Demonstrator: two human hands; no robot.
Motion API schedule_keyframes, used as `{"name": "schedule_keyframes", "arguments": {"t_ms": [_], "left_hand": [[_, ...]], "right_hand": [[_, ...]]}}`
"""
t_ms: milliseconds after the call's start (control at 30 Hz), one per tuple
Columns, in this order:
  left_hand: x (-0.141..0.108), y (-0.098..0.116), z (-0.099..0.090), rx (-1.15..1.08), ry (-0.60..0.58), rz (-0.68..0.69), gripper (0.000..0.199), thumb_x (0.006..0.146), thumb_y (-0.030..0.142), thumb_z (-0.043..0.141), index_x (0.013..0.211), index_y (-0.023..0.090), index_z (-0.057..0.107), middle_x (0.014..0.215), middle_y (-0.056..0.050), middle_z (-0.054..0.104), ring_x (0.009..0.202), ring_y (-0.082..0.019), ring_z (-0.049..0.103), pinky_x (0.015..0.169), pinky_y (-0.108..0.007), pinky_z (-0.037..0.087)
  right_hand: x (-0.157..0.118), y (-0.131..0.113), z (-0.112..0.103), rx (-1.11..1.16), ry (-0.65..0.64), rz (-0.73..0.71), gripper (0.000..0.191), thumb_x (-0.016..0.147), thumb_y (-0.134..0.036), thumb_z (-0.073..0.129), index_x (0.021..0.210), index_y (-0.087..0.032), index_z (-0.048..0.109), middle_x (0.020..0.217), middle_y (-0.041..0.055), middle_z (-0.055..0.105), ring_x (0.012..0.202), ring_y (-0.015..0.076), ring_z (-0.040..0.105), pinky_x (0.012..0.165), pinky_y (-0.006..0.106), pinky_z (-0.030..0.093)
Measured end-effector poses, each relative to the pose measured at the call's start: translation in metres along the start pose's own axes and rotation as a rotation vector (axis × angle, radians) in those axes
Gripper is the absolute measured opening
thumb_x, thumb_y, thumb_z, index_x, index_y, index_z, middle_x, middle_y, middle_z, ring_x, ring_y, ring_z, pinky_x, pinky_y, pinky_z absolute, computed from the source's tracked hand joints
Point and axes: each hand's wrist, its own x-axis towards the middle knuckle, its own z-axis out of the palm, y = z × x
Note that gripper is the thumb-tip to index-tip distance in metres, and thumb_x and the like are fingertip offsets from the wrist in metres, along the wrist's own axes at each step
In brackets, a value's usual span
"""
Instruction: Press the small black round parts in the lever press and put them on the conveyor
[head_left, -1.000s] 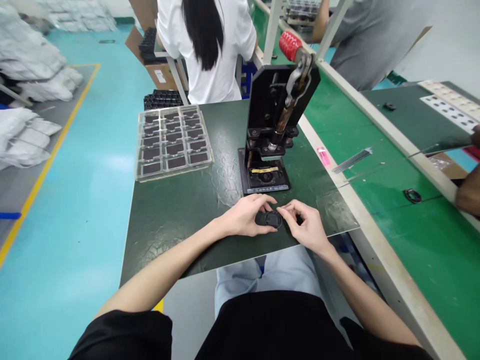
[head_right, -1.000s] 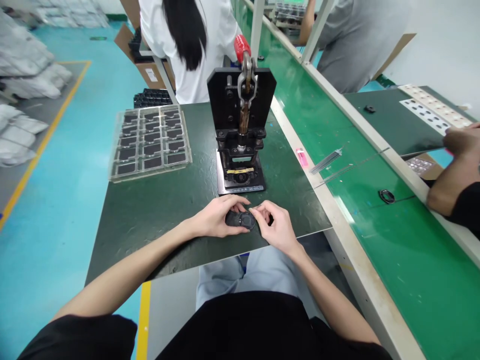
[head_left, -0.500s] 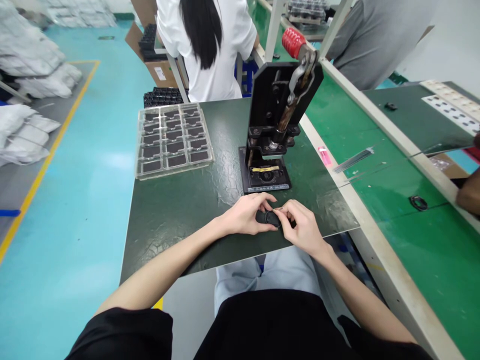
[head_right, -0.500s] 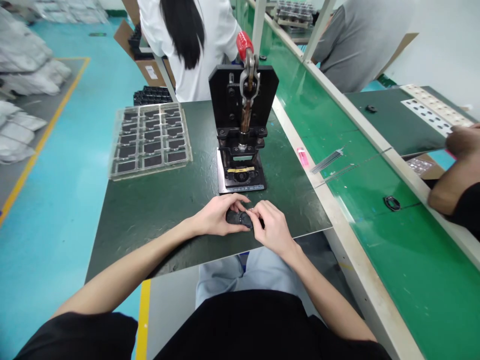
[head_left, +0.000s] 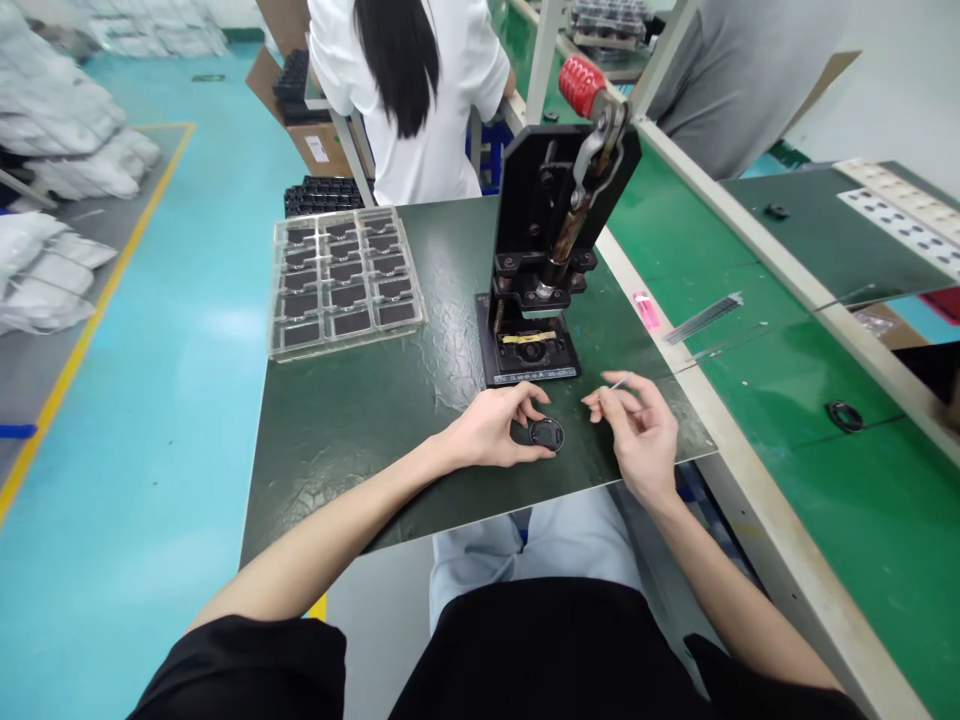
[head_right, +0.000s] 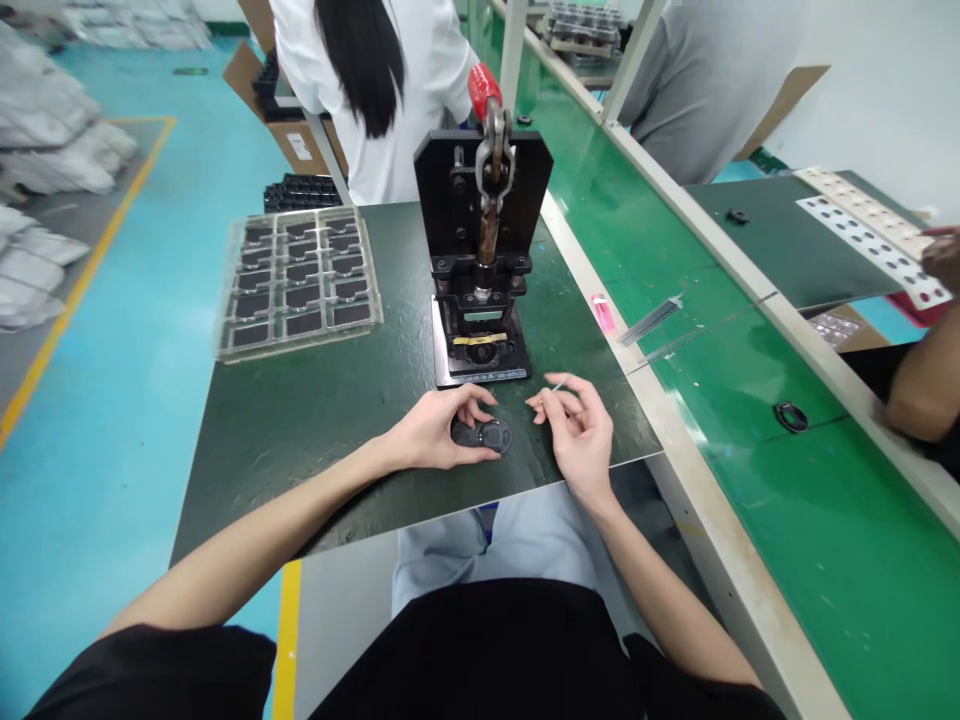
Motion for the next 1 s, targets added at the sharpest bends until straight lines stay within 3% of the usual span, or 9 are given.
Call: {"name": "schedule_keyframes", "arguments": {"t_ms": [67,100,200,333,533,667,867,1000], "left_hand": [[0.0,-0.001,0.0,-0.001,0.007,0.002,0.061,0.067,0.04,0.093,0.114,0.02,0.058,0.088,0.001,0.072,0.075,-0.015,0.068,0.071,-0.028,0.055],[0.0,-0.001,0.0,-0.001,0.009,0.001,0.062,0.067,0.04,0.093,0.114,0.02,0.058,0.088,0.001,0.072,0.075,-0.015,0.068,0.072,-0.028,0.055],[-0.001,-0.001,0.001,0.014,0.014,0.0,0.063,0.067,0.041,0.094,0.116,0.021,0.059,0.089,0.001,0.072,0.077,-0.015,0.069,0.073,-0.028,0.056],[-0.001,-0.001,0.002,0.043,0.032,0.003,0.064,0.068,0.042,0.094,0.118,0.022,0.059,0.093,0.001,0.074,0.079,-0.016,0.071,0.077,-0.029,0.057],[0.0,-0.003,0.004,0.047,0.035,0.005,0.063,0.071,0.045,0.092,0.118,0.021,0.058,0.098,-0.001,0.076,0.077,-0.015,0.07,0.073,-0.028,0.056],[-0.001,-0.003,0.005,0.046,0.043,0.01,0.063,0.071,0.044,0.093,0.117,0.021,0.058,0.094,0.0,0.075,0.075,-0.015,0.069,0.071,-0.027,0.055],[0.0,-0.004,0.006,0.022,0.044,-0.007,0.065,0.07,0.044,0.093,0.119,0.022,0.057,0.093,0.0,0.073,0.077,-0.016,0.071,0.073,-0.028,0.056],[0.0,-0.004,0.006,0.025,0.048,-0.011,0.065,0.07,0.043,0.093,0.119,0.022,0.056,0.093,0.0,0.073,0.077,-0.016,0.071,0.073,-0.028,0.056]], "right_hand": [[-0.002,-0.004,0.001,-0.001,-0.006,-0.008,0.045,0.094,-0.039,0.074,0.133,-0.024,0.058,0.083,0.0023,0.074,0.067,0.0164,0.069,0.065,0.03,0.059],[-0.003,-0.007,0.002,-0.003,-0.034,-0.016,0.045,0.093,-0.038,0.075,0.133,-0.024,0.06,0.085,0.0031,0.075,0.069,0.0171,0.071,0.063,0.03,0.06],[-0.003,-0.015,0.002,0.012,-0.19,0.002,0.026,0.093,-0.04,0.073,0.11,-0.02,0.074,0.092,0.0073,0.079,0.076,0.0182,0.075,0.067,0.029,0.063],[0.0,-0.02,0.001,0.045,-0.318,0.104,0.029,0.092,-0.043,0.074,0.108,-0.019,0.079,0.095,0.0089,0.081,0.073,0.0181,0.075,0.071,0.031,0.065],[0.006,-0.012,0.013,0.029,-0.238,0.05,0.033,0.086,-0.051,0.078,0.085,-0.018,0.077,0.075,0.0057,0.075,0.059,0.0146,0.066,0.057,0.026,0.058],[0.005,-0.005,0.019,0.002,-0.299,0.075,0.04,0.09,-0.056,0.072,0.08,-0.018,0.068,0.069,0.0026,0.067,0.047,0.0088,0.051,0.042,0.021,0.045],[0.001,0.002,0.018,-0.092,-0.302,-0.012,0.033,0.097,-0.048,0.065,0.08,-0.019,0.062,0.074,0.0038,0.066,0.068,0.0139,0.065,0.06,0.021,0.055],[-0.001,0.004,0.016,-0.11,-0.294,-0.061,0.025,0.1,-0.038,0.063,0.083,-0.019,0.062,0.077,0.0032,0.067,0.07,0.0136,0.067,0.063,0.021,0.055]]}}
